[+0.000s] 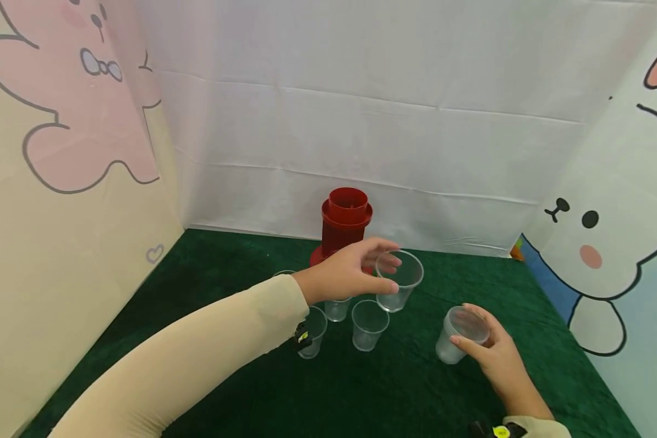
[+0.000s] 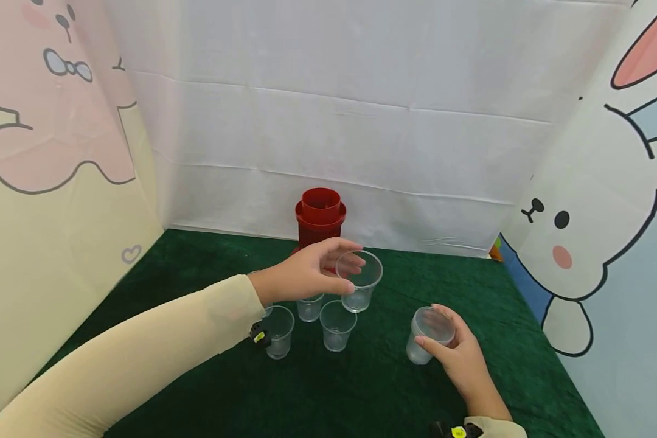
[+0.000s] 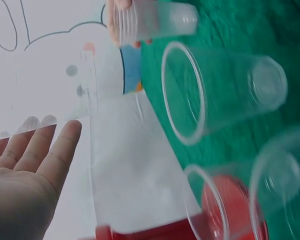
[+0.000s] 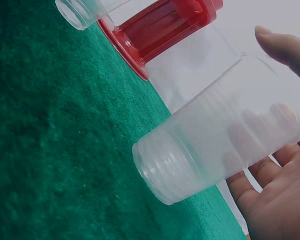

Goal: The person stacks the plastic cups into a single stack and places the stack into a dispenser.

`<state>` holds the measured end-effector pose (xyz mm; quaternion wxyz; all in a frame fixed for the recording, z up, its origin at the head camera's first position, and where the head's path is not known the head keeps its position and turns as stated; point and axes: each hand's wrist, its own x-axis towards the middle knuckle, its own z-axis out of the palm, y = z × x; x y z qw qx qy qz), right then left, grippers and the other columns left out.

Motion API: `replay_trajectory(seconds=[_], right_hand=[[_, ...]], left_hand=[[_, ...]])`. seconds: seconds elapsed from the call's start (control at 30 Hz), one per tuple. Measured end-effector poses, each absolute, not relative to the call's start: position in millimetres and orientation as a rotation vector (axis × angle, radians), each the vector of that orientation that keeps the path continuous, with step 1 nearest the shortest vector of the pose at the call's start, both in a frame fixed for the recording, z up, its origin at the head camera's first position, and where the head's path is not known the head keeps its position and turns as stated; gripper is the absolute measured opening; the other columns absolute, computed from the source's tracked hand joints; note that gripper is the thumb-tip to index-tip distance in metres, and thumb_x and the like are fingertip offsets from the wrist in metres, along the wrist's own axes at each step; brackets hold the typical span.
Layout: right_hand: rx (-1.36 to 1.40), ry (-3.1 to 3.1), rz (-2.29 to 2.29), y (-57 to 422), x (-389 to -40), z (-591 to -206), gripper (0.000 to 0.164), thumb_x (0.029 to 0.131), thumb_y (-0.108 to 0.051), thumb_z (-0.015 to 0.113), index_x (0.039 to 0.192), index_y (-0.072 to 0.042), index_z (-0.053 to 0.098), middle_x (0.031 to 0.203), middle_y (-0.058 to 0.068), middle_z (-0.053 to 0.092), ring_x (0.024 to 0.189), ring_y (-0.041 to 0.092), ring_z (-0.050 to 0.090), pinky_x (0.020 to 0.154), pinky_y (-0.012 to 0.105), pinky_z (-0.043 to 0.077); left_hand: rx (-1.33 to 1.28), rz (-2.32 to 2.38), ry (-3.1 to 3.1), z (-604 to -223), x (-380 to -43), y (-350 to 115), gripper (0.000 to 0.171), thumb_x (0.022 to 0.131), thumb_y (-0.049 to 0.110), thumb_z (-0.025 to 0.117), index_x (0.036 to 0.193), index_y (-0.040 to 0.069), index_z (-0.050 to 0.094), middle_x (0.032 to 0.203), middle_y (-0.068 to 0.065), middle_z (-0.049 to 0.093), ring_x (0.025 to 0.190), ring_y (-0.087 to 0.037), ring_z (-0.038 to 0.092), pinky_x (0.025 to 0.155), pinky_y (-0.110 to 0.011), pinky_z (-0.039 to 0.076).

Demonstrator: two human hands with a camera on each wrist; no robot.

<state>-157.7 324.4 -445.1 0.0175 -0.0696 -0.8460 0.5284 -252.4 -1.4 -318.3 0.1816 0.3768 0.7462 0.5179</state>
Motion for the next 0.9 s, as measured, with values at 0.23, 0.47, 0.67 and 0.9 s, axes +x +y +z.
replay_trajectory(seconds=[0.23, 0.47, 0.67, 0.9], right_hand=[[-0.214, -2.628, 1.654, 324.8, -157.6, -444.4, 0.085, 0.095, -0.041, 0.076, 0.16, -0.013, 0.03, 0.155, 0.013, 0.039, 0.131, 0.029, 0.045, 0.091, 0.032, 0.05], [-0.21, -2.632, 1.631, 326.4, -157.8, -446.6, 0.084, 0.095, -0.041, 0.076, 0.16, -0.014, 0.031, 0.154, 0.013, 0.04, 0.128, 0.028, 0.047, 0.085, 0.027, 0.05], [-0.181, -2.617, 1.658, 327.3, -157.2, -447.5, 0.083, 0.096, -0.038, 0.075, 0.16, -0.012, 0.029, 0.154, 0.013, 0.039, 0.127, 0.027, 0.047, 0.085, 0.026, 0.051], [-0.177, -2.615, 1.681, 327.5, -155.9, -446.8, 0.086, 0.098, -0.035, 0.073, 0.163, -0.008, 0.023, 0.155, 0.016, 0.037, 0.127, 0.028, 0.047, 0.086, 0.028, 0.051]], left_hand=[[1.081, 1.434, 2.091, -321.4, -246.6, 32.3, 0.07, 0.094, 0.038, 0.077, 0.154, 0.025, 0.045, 0.137, 0.014, 0.061, 0.126, -0.003, 0.054, 0.097, -0.032, 0.052], [1.091, 1.458, 2.085, -321.0, -244.7, 64.2, 0.068, 0.094, 0.039, 0.076, 0.153, 0.024, 0.046, 0.137, 0.013, 0.062, 0.122, -0.003, 0.057, 0.096, -0.03, 0.052], [1.044, 1.512, 2.069, -319.9, -243.9, 86.2, 0.066, 0.093, 0.035, 0.078, 0.152, 0.025, 0.048, 0.133, 0.013, 0.064, 0.115, -0.001, 0.059, 0.092, -0.028, 0.053], [0.956, 1.566, 2.039, -323.4, -239.0, 109.6, 0.065, 0.093, 0.03, 0.08, 0.15, 0.024, 0.05, 0.129, 0.013, 0.065, 0.11, 0.0, 0.061, 0.089, -0.026, 0.054]])
